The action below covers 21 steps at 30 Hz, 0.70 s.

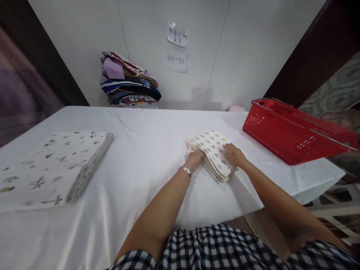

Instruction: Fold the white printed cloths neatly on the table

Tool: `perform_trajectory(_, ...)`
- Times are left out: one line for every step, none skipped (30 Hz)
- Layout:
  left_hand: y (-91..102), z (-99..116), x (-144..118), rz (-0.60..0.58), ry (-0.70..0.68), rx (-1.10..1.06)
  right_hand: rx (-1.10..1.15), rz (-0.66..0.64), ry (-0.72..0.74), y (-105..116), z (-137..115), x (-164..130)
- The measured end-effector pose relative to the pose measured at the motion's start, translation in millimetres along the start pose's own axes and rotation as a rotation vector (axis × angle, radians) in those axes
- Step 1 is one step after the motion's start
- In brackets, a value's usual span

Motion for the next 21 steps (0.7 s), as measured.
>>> perform_trajectory(-5.1, -2, -4, -0.021, 0.021, -0.012, -0.030, -0.002, -0.054, 1, 7, -4)
perform_trajectory(-10.4, -4, -9, -0.042, 0.039, -0.021, -0.051, -0.005, -0.094, 2, 12, -7)
perform_trajectory(-15.5, -6, -12, -0.059, 0.052, -0.028, -0.064, -0.009, -0.115, 1, 14, -9)
perform_trajectory(-20.4, -8, -16, -0.072, 0.059, -0.035, -0.077, -0.014, -0.123, 0, 14, -10)
perform_trajectory(-24.8, -10, -18, -0.081, 0.063, -0.041, -0.094, -0.020, -0.129, -1, 13, -10)
perform_trajectory(-28.7, -12, -20, -0.088, 0.066, -0.046, -0.111, -0.027, -0.132, -4, 11, -10)
perform_trajectory(-32.2, -13, -22, -0.093, 0.066, -0.050, -0.126, -0.032, -0.130, -6, 9, -10)
perform_trajectory(-35.0, -15, -23, -0.097, 0.064, -0.053, -0.136, -0.034, -0.127, -8, 7, -10)
perform_trajectory(-37.0, -17, -24, -0.100, 0.060, -0.054, -0.143, -0.032, -0.125, -10, 6, -10)
perform_trajectory(-38.4, -19, -25, -0.101, 0.054, -0.054, -0.144, -0.029, -0.124, -11, 6, -11)
perform_trajectory(-38.9, -20, -25, -0.099, 0.045, -0.054, -0.140, -0.024, -0.119, -12, 6, -12)
perform_trajectory(-38.8, -22, -26, -0.095, 0.035, -0.053, -0.132, -0.017, -0.112, -13, 7, -12)
perform_trajectory(-38.0, -23, -26, -0.089, 0.024, -0.052, -0.122, -0.007, -0.101, -13, 9, -13)
perform_trajectory(-36.9, -24, -26, -0.083, 0.014, -0.049, -0.113, 0.004, -0.088, -13, 10, -14)
perform_trajectory(-35.7, -25, -27, -0.079, 0.007, -0.046, -0.105, 0.015, -0.076, -13, 12, -15)
perform_trajectory(-34.6, -26, -27, -0.075, 0.002, -0.042, -0.098, 0.021, -0.066, -13, 13, -15)
perform_trajectory(-33.8, -27, -28, -0.073, 0.000, -0.038, -0.093, 0.024, -0.059, -13, 14, -15)
perform_trajectory(-33.3, -27, -29, -0.072, 0.000, -0.034, -0.089, 0.023, -0.055, -13, 14, -15)
perform_trajectory(-33.3, -27, -30, -0.071, 0.002, -0.030, -0.081, 0.021, -0.056, -13, 14, -15)
perform_trajectory(-33.9, -27, -31, -0.071, 0.006, -0.027, -0.068, 0.021, -0.057, -12, 14, -14)
perform_trajectory(-35.0, -26, -33, -0.073, 0.011, -0.023, -0.048, 0.025, -0.054, -12, 12, -14)
Point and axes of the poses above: each hand's wrist, its own x-axis towards the middle knuckle, its own y-axis out of the back of the hand, z = x × y, the point moved 4 cm from there along x, towards the middle knuckle, and after that the axes turned 7 degrees about -z, right-handed, at the moved point
